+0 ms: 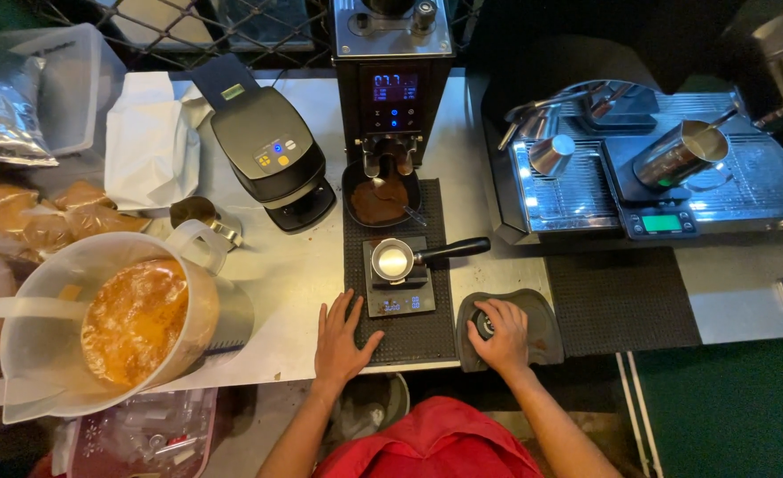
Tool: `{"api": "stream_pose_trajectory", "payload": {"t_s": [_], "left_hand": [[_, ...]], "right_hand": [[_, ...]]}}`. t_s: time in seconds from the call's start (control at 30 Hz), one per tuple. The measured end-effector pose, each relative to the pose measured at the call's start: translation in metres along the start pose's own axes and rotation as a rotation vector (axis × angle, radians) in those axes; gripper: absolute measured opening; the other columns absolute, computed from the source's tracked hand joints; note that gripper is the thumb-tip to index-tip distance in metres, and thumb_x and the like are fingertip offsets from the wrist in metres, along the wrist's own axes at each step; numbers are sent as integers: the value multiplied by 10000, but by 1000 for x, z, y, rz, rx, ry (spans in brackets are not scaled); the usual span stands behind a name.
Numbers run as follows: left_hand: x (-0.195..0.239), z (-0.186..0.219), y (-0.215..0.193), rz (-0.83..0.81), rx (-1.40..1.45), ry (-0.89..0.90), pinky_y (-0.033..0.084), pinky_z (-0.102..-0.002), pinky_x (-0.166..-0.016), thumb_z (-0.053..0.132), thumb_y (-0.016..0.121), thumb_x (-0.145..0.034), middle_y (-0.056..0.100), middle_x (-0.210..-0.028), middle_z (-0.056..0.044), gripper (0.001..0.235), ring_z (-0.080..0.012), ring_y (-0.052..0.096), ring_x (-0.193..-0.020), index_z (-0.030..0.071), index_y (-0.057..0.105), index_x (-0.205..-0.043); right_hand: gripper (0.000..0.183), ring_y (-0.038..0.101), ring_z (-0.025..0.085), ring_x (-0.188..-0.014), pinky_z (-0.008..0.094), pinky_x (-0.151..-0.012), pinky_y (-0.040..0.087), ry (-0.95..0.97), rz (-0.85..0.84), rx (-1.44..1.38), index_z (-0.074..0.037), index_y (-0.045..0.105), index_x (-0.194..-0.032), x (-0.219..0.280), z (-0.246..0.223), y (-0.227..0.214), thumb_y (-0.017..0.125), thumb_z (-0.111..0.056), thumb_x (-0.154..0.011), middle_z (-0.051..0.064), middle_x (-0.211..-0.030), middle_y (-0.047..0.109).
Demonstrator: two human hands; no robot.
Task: The person prepares espresso shots by dosing ground coffee into a portafilter, tamping it, and extracting shots into a metal pitcher. They also steam milk in a separate pitcher using the espresso machine's steam wand.
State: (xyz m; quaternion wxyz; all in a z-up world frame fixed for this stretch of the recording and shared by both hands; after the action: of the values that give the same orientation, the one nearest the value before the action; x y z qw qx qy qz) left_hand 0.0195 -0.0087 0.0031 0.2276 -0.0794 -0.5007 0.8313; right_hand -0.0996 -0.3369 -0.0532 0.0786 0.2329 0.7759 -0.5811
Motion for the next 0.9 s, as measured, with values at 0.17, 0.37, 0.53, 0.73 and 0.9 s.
{"api": "stream_pose_trajectory", "payload": {"t_s": [0.17,0.37,0.53,0.73,0.9], "left_hand": [[-1,-10,17,131,18,62,163,-527,-1309,599,653,-922,424,-1636,-84,762,-267,382,-1525,152,520,-1525],[0,-9,19,194,17,113,199,-558,-1293,557,686,-901,456,-1623,-108,744,-298,417,-1507,124,564,-1493],[2,-9,21,220,21,128,217,-574,-1282,514,683,-919,465,-1621,-112,711,-313,436,-1495,119,567,-1498],[8,-20,29,358,43,120,227,-530,-1299,489,720,-894,562,-1513,4,636,-218,514,-1431,222,607,-1460],[31,-6,30,631,303,70,438,-465,-1021,222,661,-979,672,-1144,-123,245,-347,619,-1067,43,640,-1146]], "right_hand": [[421,656,256,-1104,450,-978,489,-15,9,-3,-267,732,-1178,-6,-3,-2,807,-410,-789,8,-1105,695],[398,655,284,-1077,470,-962,483,0,20,-68,-231,739,-1180,-7,-9,-9,799,-385,-818,31,-1085,690],[404,652,295,-1060,464,-938,484,-35,62,-69,-227,744,-1162,-8,-8,-7,797,-401,-801,44,-1081,684],[415,646,287,-1079,468,-954,484,-38,58,-100,-228,736,-1181,-8,-12,-16,783,-412,-812,36,-1099,681],[418,581,298,-1157,486,-981,428,-12,-126,-205,-157,711,-1269,-16,-17,-35,723,-382,-916,63,-1228,666]]}}
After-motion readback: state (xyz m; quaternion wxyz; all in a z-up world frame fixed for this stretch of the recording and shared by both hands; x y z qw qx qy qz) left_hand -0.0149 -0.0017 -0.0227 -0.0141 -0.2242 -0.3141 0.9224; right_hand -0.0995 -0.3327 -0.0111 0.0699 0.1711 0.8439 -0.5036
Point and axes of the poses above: each hand's wrist, its own x-axis away from the middle knuckle, its own y-axis out of the palm, z = x × y, the point moved 2 cm from there along -x, towards the middle knuckle
